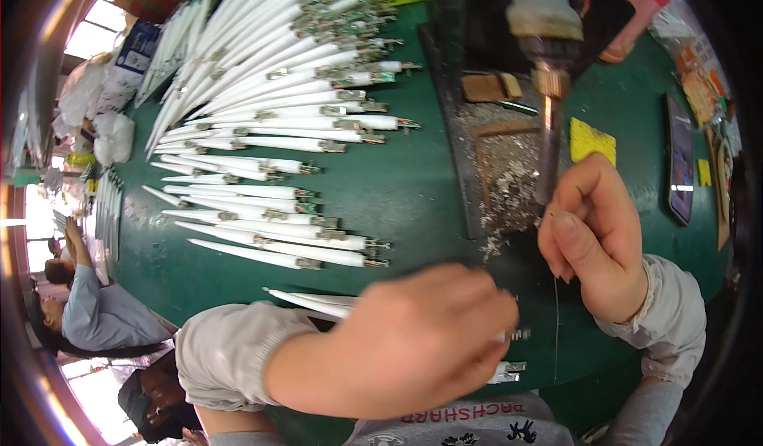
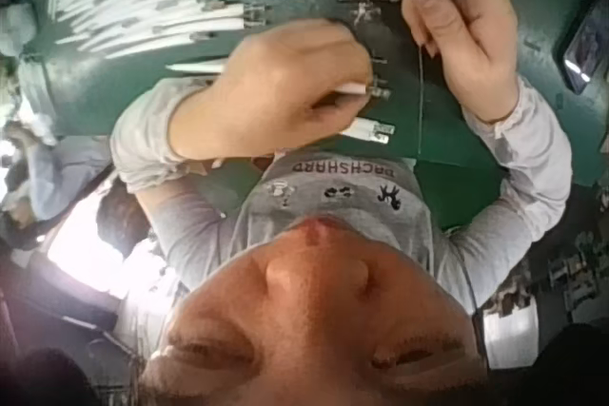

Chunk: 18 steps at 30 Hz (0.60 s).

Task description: The person solders circuit boards on the ends of white tubes using a stationary soldering iron and solder wire by hand, wiping the soldering iron on a sponge and arranging the completed tubes on the work table.

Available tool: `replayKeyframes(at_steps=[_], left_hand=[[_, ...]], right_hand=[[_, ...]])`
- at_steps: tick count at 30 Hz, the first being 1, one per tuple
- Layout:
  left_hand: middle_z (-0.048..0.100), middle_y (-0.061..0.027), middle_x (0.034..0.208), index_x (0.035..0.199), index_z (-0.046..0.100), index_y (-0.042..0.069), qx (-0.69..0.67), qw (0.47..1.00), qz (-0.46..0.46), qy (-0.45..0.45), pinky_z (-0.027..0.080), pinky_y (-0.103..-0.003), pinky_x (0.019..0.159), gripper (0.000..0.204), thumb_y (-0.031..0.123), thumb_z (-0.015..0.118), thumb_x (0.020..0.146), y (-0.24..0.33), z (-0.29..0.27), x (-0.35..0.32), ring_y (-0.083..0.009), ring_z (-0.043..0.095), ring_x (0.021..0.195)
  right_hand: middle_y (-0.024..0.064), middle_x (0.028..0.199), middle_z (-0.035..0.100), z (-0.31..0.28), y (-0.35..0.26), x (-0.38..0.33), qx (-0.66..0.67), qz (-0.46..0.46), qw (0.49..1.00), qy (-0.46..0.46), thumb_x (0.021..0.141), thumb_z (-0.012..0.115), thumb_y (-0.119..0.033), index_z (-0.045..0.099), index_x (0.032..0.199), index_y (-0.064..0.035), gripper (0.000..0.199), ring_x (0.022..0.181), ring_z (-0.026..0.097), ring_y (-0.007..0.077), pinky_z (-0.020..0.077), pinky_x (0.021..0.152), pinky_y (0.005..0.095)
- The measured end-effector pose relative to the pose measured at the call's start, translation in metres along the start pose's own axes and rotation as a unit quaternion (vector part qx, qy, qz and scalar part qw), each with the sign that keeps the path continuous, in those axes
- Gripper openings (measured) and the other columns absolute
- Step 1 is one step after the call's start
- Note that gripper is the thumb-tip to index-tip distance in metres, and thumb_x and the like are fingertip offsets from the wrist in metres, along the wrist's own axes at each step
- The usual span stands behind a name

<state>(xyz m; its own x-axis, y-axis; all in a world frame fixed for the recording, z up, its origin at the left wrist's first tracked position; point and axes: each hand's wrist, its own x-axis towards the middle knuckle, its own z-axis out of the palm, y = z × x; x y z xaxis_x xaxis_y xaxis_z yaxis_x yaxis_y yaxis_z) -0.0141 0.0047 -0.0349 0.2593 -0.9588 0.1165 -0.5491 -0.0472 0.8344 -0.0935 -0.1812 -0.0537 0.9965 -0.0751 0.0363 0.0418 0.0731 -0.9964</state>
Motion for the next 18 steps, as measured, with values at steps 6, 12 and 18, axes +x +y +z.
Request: replayKeyframes(at_steps=[6,12,18], left_hand=[[0.052,-0.0044,0.075,0.081,0.057,0.006,0.197,0.975,0.101,-0.010,0.042,-0.030,0.055,0.022,0.014,0.063,0.063,0.002,0.013,-0.012,-0.0203,0.049,0.063],[0.054,-0.0073,0.083,0.082,0.058,0.005,0.420,0.906,-0.005,0.044,0.043,-0.035,0.064,0.022,0.008,0.065,0.061,-0.016,-0.047,-0.007,-0.0243,0.052,0.078],[0.051,-0.0084,0.083,0.082,0.053,0.005,0.585,0.801,-0.025,0.124,0.043,-0.034,0.068,0.017,0.003,0.059,0.066,-0.056,-0.086,0.010,-0.0247,0.050,0.081]], right_hand=[[0.0008,0.071,0.042,0.002,0.000,-0.002,-0.019,0.019,1.000,0.001,0.091,0.045,-0.010,0.036,0.089,-0.0021,0.013,0.054,0.043,0.0040,0.0343,0.048,0.0174],[0.0007,0.064,0.044,0.000,-0.001,-0.004,-0.045,0.029,0.998,-0.013,0.091,0.046,-0.011,0.037,0.088,-0.0025,0.013,0.052,0.044,0.0041,0.0335,0.047,0.0183],[0.0003,0.060,0.047,0.001,-0.001,-0.004,-0.058,0.026,0.998,-0.006,0.090,0.048,-0.010,0.039,0.088,-0.0031,0.011,0.050,0.044,0.0036,0.0327,0.046,0.0188]])
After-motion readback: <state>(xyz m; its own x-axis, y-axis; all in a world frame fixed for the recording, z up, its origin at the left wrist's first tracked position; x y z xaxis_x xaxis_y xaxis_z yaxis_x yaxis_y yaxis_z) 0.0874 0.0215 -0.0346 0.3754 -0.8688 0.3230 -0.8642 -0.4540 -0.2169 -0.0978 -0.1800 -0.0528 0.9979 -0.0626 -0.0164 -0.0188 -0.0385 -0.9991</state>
